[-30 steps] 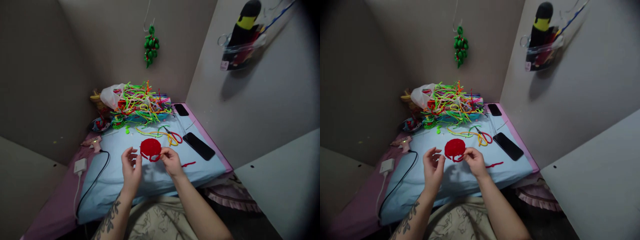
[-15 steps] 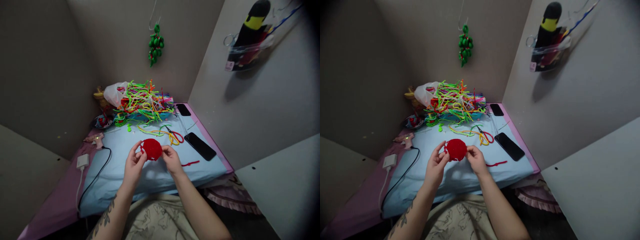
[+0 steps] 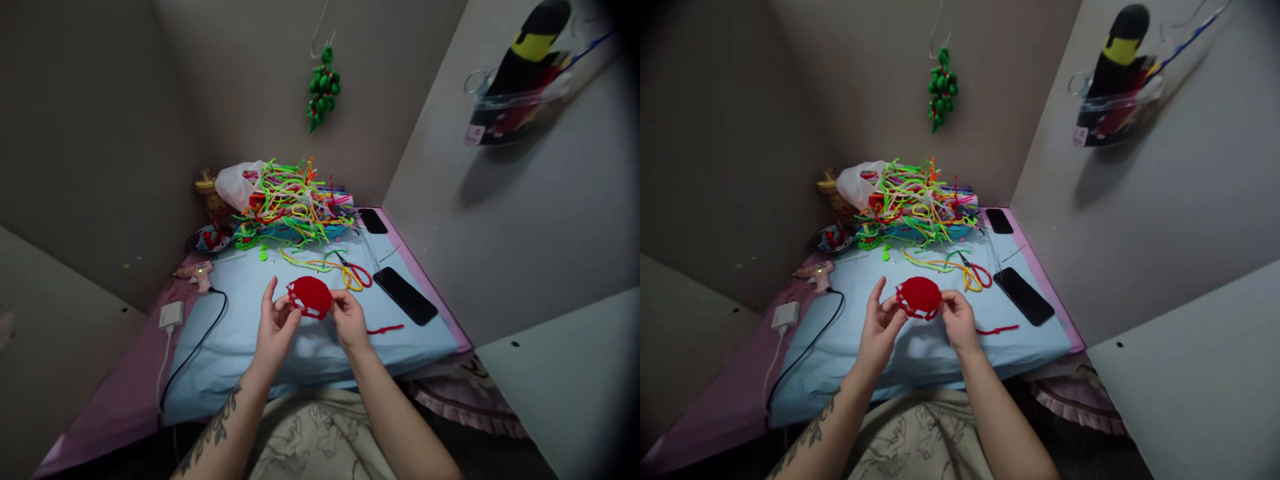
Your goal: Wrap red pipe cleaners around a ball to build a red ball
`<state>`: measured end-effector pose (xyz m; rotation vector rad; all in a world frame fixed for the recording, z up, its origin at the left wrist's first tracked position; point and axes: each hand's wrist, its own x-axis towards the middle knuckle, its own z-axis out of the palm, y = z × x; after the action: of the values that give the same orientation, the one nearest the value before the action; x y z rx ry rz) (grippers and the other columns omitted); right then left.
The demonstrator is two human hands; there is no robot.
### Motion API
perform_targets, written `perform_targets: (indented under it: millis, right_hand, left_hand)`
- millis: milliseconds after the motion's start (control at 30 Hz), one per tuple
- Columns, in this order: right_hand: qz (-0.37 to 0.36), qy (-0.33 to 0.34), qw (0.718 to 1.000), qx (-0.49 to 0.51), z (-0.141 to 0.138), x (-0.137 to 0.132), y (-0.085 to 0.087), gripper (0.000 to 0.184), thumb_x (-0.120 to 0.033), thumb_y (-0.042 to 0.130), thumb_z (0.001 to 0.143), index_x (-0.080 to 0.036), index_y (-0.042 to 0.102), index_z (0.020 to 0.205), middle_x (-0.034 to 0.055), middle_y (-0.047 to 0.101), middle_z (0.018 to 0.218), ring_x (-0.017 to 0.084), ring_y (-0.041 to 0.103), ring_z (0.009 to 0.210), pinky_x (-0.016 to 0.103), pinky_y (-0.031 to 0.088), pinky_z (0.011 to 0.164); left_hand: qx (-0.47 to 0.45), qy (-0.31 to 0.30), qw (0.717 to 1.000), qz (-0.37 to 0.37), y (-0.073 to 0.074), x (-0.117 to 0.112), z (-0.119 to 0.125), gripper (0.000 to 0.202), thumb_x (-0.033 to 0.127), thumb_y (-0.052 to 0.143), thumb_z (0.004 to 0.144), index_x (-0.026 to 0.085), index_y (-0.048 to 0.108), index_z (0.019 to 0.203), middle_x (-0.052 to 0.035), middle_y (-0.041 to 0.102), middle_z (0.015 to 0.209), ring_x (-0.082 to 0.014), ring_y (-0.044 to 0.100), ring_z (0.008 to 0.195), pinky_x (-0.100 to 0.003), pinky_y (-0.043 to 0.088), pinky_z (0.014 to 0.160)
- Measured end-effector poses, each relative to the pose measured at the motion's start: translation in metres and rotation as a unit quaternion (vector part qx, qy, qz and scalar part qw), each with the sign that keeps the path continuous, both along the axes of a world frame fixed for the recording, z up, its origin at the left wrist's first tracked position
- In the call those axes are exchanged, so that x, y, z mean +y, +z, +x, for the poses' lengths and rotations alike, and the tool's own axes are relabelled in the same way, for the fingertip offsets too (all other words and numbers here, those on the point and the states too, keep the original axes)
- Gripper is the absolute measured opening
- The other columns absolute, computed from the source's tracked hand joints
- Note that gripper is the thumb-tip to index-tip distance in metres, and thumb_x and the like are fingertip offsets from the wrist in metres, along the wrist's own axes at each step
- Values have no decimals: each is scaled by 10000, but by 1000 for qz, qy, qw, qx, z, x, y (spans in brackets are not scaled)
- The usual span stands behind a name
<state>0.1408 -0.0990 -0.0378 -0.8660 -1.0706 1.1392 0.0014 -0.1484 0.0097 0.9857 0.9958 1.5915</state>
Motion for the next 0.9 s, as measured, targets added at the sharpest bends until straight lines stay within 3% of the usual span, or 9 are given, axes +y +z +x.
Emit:
perform_targets:
  millis: [67, 133, 233, 300, 500, 700, 900]
  right_hand:
    - [-1, -42, 999, -26, -3, -2, 3, 124, -314, 657, 764, -202, 606, 773, -4, 620, 727, 139, 552, 668, 263, 457, 655]
    - [-4, -61, 997, -56, -7, -4, 8, 114, -306, 640, 776, -198, 606, 782, -10, 600, 711, 138, 541, 669, 257, 447, 653]
    - [-10, -52, 994, -92, -12, -7, 14, 113, -303, 614, 785, -191, 603, 777, -5, 601, 716, 144, 545, 682, 263, 445, 666]
    - [-15, -41, 993, -108, -13, -9, 15, 107, -295, 599, 788, -189, 596, 772, -5, 600, 711, 145, 546, 675, 266, 443, 666]
    - [-2, -9, 987, -157, -11, -11, 14, 71, -263, 574, 796, -196, 597, 797, 5, 612, 733, 158, 558, 685, 282, 444, 670]
    - [50, -75, 976, -199, -12, -14, 24, 84, -232, 579, 792, -200, 612, 722, 65, 596, 953, 193, 553, 927, 284, 433, 723]
    - [22, -96, 978, -186, -22, -18, 32, 116, -195, 578, 773, -197, 562, 658, 27, 560, 787, 159, 537, 773, 255, 421, 641]
  left_hand:
    - [-14, -3, 1000, -13, -4, 3, 1, 843, 300, 701, 737, 291, 221, 1430, -49, 634, 1067, -151, 606, 957, -269, 452, 847]
    - [-23, -6, 999, -47, -7, 6, 2, 822, 302, 707, 731, 262, 261, 1420, -38, 658, 971, -142, 622, 892, -250, 459, 799]
    - [-53, 1, 994, -98, -12, 7, 1, 740, 291, 719, 720, 204, 370, 1366, 6, 657, 764, -108, 622, 715, -216, 463, 706]
    - [-94, -7, 988, -119, -13, 8, 0, 742, 284, 736, 703, 200, 383, 1350, 2, 669, 757, -106, 629, 682, -216, 472, 681]
    - [-154, -6, 975, -161, -10, 9, 3, 916, 231, 787, 642, 200, 268, 1397, -9, 678, 749, -131, 661, 665, -199, 479, 585]
    - [-141, 58, 977, -150, -10, 10, 3, 1047, 216, 796, 628, 197, 149, 1451, 20, 656, 713, -120, 660, 661, -162, 453, 541]
    - [-113, 59, 981, -145, -13, 9, 3, 1064, 223, 784, 648, 193, 108, 1468, 24, 645, 717, -107, 643, 638, -158, 437, 523]
